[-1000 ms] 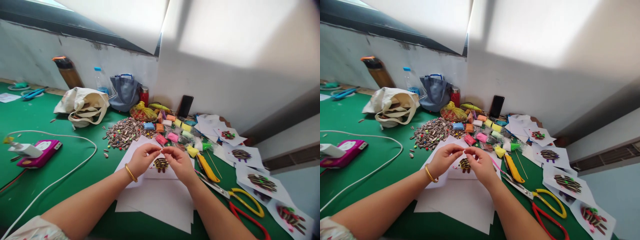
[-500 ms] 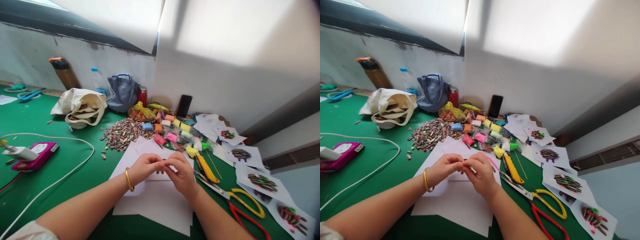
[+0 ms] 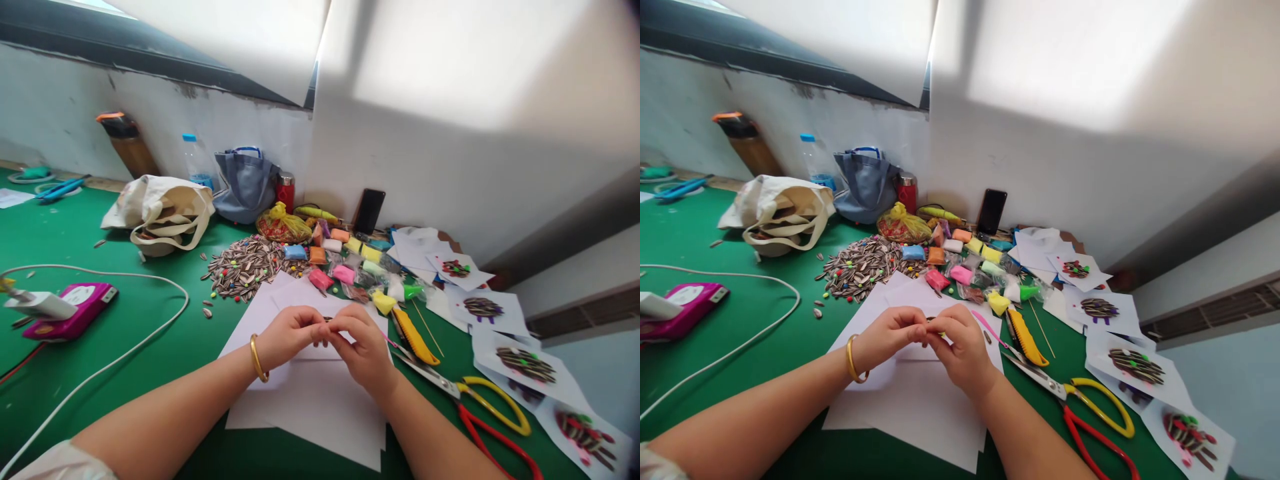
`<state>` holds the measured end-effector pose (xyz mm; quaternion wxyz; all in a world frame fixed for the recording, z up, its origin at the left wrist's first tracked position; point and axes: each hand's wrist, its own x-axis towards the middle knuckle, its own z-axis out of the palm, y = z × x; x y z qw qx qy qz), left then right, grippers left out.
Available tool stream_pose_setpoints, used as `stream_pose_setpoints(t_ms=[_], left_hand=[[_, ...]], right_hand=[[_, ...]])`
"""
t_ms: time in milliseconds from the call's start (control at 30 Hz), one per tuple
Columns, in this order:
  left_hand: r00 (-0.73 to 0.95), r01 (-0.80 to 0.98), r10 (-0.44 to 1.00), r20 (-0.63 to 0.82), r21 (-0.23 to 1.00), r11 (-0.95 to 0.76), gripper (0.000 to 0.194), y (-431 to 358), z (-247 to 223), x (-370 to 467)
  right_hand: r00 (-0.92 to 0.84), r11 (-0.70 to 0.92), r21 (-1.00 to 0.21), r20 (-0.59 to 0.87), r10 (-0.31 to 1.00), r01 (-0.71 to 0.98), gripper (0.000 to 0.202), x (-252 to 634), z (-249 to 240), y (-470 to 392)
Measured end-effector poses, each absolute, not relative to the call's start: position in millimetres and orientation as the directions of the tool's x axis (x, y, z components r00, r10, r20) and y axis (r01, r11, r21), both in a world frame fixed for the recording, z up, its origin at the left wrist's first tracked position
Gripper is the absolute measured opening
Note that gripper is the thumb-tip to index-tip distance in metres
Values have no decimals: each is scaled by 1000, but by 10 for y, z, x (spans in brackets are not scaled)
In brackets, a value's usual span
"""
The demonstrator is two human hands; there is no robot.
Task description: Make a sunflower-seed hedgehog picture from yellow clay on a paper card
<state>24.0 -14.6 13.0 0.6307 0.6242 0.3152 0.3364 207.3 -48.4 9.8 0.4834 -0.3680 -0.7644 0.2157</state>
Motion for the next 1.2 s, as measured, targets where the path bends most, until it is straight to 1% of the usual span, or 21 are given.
stream_pose_setpoints(t_ms=[167, 300, 400, 500, 600, 733, 967, 1100, 1200], left_hand=[[604, -29, 796, 41, 999, -30, 32, -144, 164, 233], [567, -38, 823, 25, 999, -4, 33, -141, 152, 233], [552, -23, 834, 17, 1000, -5, 36, -142, 138, 234], [568, -14, 823, 21, 1000, -16, 35, -144, 143, 234], [587, -40, 809, 22, 999, 1, 33, -146, 158, 236], [564, -41, 825, 18, 999, 6, 34, -144, 158, 236], [592, -8, 805, 29, 1000, -30, 32, -139, 175, 237], [586, -15, 810, -5, 1000, 17, 30, -142, 192, 250], [568, -38, 823, -28, 997, 60, 30, -146, 194, 258]], right_hand=[[-233, 652, -661, 613, 755, 372, 8, 2065, 112, -484], [-279, 636, -664, 573, 770, 393, 13, 2061, 133, -485], [-299, 624, -669, 549, 781, 404, 11, 2062, 119, -487], [-256, 635, -662, 585, 770, 398, 8, 2069, 95, -488], [-235, 652, -651, 614, 754, 388, 11, 2073, 94, -486], [-255, 646, -651, 598, 760, 399, 15, 2070, 126, -484], [-241, 636, -654, 595, 767, 409, 9, 2075, 137, -478], [-235, 631, -658, 593, 771, 410, 9, 2083, 140, -467], [-249, 638, -651, 593, 765, 410, 15, 2093, 135, -462]])
